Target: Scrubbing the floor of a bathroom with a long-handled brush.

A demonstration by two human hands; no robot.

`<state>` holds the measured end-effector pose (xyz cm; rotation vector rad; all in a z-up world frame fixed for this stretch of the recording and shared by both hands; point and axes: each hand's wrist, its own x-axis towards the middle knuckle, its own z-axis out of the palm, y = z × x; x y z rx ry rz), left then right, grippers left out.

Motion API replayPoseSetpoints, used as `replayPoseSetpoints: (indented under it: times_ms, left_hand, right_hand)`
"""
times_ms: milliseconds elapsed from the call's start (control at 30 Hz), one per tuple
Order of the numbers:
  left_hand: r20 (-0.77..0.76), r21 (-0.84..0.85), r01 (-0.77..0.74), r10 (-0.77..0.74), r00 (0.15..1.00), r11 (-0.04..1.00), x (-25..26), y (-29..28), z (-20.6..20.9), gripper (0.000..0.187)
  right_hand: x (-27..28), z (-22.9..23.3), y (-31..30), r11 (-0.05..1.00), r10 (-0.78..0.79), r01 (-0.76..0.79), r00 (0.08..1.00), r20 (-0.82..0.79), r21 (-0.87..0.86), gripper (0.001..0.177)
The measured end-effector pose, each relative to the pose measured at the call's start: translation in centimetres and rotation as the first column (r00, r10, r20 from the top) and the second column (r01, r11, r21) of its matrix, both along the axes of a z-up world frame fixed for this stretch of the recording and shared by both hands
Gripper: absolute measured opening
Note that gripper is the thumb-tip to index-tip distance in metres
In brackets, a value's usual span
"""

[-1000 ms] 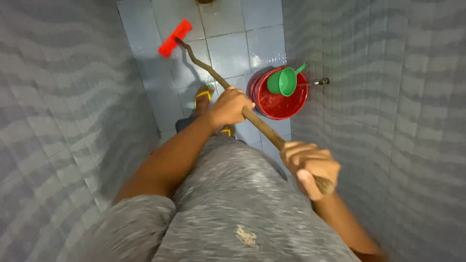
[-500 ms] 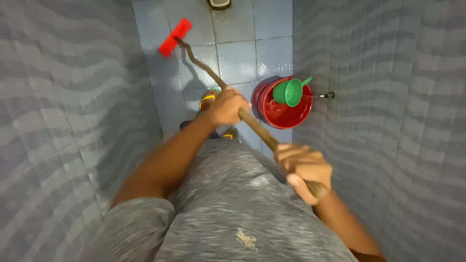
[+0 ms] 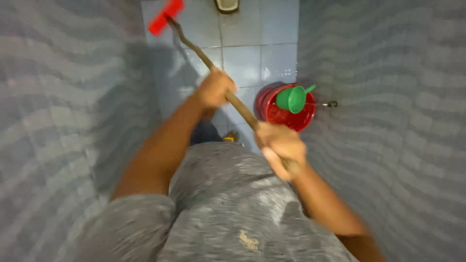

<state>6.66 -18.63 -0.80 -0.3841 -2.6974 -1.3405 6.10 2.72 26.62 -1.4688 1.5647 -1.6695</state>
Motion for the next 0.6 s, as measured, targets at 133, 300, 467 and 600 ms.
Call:
replayPoseSetpoints:
  times_ms: [133, 300, 467, 600]
  left_hand:
    - [0.188, -0.081, 0.089, -0.072, 0.980, 0.993, 1.5, 3.4, 5.6, 0.008]
    - [0.059, -0.125, 0.022, -0.015, 0.998, 0.992, 0.6, 0.7, 2.0, 0.011]
    - [0.038, -0.180, -0.021, 0.028, 0.999, 0.983, -1.4, -4.5, 1.6, 0.011]
    - [0.024, -0.251, -0.114, 0.124, 0.992, 0.961, -3.2, -4.8, 0.6, 0.014]
  right_hand:
    - [0.2, 1.0, 2.4, 1.000, 0.010, -0.010, 0.999, 0.035, -0.019, 0.037]
    - [0.2, -1.5, 0.1, 0.997, -0.006, 0.014, 0.994, 0.105, -0.070, 0.035]
    - [-1.6, -5.3, -3.5, 0.988, -0.027, 0.026, 1.000, -0.003, -0.154, 0.038]
    - [-3.0, -5.6, -4.7, 0.970, -0.032, 0.036, 0.999, 0.022, -0.240, 0.038]
